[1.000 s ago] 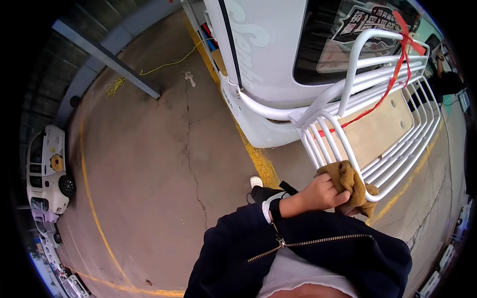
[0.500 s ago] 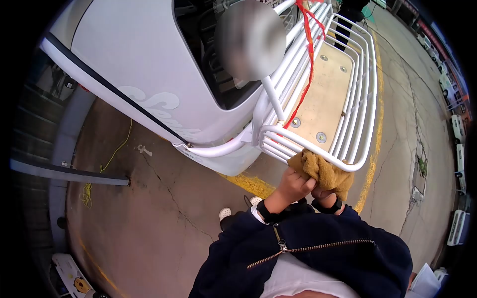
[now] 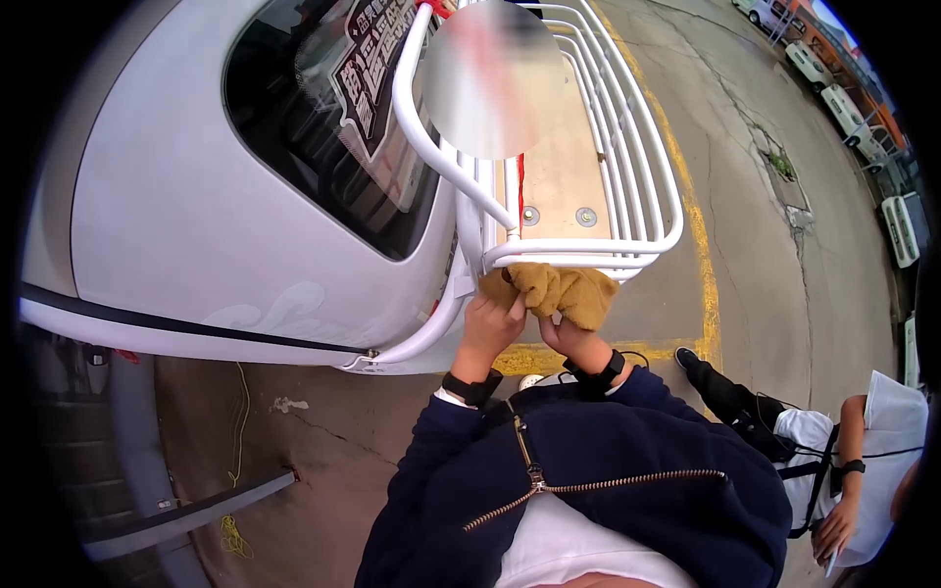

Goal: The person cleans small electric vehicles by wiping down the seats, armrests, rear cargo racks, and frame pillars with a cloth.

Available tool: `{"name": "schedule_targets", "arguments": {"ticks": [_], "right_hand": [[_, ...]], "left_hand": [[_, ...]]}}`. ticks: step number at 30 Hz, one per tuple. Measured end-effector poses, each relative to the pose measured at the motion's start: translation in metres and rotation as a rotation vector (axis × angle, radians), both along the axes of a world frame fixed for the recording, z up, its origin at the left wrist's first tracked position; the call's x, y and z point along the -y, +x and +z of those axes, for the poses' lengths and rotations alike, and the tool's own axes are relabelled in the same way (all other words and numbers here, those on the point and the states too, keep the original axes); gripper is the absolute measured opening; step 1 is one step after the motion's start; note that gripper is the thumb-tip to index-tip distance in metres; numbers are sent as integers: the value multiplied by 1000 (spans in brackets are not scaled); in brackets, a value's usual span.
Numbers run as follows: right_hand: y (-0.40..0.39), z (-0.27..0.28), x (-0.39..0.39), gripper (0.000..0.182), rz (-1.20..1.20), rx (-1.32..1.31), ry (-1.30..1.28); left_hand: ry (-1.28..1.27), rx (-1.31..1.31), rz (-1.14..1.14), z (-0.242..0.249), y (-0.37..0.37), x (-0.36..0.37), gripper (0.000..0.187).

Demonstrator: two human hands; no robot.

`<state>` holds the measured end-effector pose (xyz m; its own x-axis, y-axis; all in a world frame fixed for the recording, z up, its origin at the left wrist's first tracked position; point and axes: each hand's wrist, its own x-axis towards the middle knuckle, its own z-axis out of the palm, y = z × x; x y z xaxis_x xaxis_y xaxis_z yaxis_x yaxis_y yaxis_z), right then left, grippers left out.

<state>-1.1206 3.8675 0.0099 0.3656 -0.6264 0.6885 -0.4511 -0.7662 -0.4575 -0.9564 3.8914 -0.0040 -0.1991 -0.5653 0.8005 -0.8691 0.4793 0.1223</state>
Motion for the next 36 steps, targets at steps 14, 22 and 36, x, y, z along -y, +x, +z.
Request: {"name": "schedule_targets", "arguments": {"ticks": [14, 22, 36], "right_hand": [[-66, 17, 33, 18, -141, -180, 54], [-99, -21, 41, 20, -357, 67, 138], [-49, -62, -17, 19, -108, -43, 1]], "left_hand": [[151, -150, -90, 14, -46, -3, 53], [237, -44, -159, -11, -107, 20, 38], [697, -171, 26, -85, -49, -57, 49]]}}
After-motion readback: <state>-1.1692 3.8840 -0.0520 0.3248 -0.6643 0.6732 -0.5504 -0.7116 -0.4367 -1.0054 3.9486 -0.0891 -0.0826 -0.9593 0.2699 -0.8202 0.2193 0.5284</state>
